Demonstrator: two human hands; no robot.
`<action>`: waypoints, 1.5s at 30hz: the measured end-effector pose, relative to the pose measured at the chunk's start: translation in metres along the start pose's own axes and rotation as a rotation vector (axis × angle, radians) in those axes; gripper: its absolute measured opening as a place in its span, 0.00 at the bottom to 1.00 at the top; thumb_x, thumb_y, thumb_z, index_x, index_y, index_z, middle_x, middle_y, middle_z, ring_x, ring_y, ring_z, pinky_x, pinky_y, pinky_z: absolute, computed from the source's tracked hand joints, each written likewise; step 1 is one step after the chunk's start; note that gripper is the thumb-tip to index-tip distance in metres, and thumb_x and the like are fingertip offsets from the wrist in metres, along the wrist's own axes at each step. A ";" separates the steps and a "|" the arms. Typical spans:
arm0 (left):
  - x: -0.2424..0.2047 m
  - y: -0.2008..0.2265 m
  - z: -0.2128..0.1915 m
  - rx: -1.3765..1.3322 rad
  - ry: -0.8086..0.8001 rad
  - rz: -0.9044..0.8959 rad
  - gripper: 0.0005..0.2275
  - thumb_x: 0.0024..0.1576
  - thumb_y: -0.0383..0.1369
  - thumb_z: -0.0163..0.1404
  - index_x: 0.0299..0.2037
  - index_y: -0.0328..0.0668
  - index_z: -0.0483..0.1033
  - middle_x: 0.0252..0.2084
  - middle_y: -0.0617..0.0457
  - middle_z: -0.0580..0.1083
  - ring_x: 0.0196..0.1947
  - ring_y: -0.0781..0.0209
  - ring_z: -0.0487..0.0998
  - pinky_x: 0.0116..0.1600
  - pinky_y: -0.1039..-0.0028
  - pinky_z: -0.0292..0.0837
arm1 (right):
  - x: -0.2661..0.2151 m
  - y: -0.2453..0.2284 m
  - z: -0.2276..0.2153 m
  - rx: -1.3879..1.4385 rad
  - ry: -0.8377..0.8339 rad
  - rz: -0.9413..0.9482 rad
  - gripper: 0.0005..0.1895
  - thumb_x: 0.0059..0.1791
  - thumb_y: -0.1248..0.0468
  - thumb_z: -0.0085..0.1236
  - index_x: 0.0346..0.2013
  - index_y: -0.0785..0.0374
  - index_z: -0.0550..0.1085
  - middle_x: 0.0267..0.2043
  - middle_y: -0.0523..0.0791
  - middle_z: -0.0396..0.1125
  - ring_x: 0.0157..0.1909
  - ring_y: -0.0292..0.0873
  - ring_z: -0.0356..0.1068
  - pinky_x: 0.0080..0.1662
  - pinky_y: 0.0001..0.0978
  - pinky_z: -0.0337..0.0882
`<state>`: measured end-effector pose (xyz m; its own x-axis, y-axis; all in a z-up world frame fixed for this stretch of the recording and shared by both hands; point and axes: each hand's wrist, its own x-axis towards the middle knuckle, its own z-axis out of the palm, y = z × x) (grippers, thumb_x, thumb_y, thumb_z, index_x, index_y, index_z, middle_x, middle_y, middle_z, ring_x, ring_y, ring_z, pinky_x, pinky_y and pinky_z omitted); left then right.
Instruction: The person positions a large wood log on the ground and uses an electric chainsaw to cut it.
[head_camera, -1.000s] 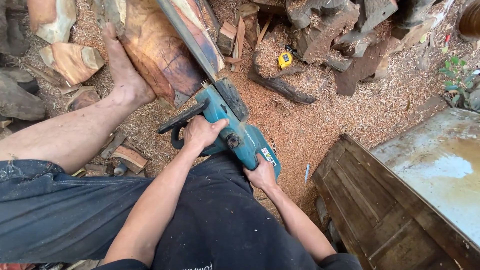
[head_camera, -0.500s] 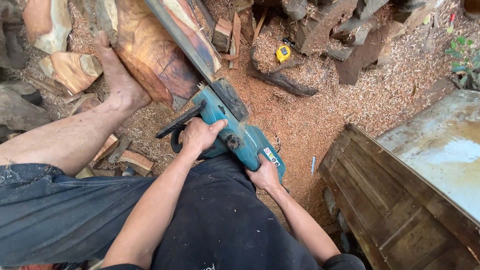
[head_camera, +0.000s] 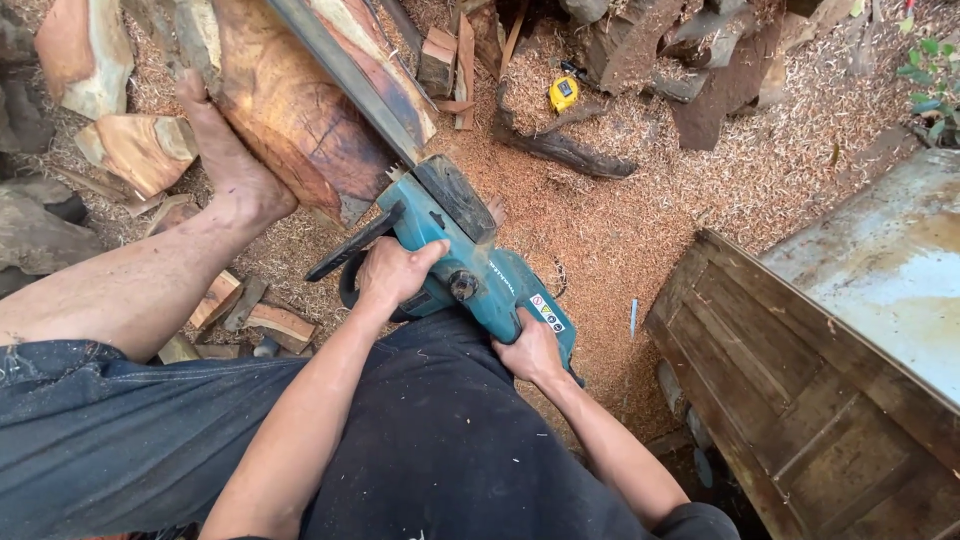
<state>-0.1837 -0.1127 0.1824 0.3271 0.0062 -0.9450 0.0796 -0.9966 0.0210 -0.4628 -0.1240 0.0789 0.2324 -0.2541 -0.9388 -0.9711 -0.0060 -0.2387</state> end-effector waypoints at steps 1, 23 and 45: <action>-0.002 0.001 -0.001 0.002 -0.007 0.004 0.42 0.44 0.60 0.53 0.56 0.22 0.75 0.54 0.27 0.75 0.62 0.36 0.72 0.61 0.51 0.69 | -0.001 0.000 0.001 -0.003 -0.001 0.001 0.23 0.38 0.50 0.67 0.42 0.55 0.75 0.40 0.56 0.75 0.53 0.62 0.74 0.52 0.53 0.74; 0.004 0.018 0.016 0.145 -0.071 -0.019 0.46 0.45 0.63 0.51 0.60 0.21 0.70 0.61 0.29 0.71 0.66 0.40 0.68 0.65 0.53 0.67 | 0.026 0.028 0.028 0.190 0.019 -0.103 0.20 0.37 0.55 0.68 0.38 0.57 0.75 0.36 0.58 0.75 0.50 0.65 0.74 0.47 0.53 0.72; 0.039 0.010 0.050 0.142 -0.094 -0.069 0.51 0.45 0.66 0.52 0.70 0.29 0.61 0.68 0.34 0.65 0.70 0.42 0.63 0.72 0.53 0.60 | 0.066 0.062 0.058 0.242 -0.011 -0.142 0.20 0.34 0.55 0.71 0.36 0.56 0.74 0.34 0.55 0.75 0.47 0.63 0.75 0.45 0.54 0.72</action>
<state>-0.2174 -0.1266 0.1290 0.2356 0.0740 -0.9690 -0.0371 -0.9957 -0.0850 -0.5049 -0.0846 -0.0124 0.3674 -0.2565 -0.8940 -0.8875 0.1908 -0.4195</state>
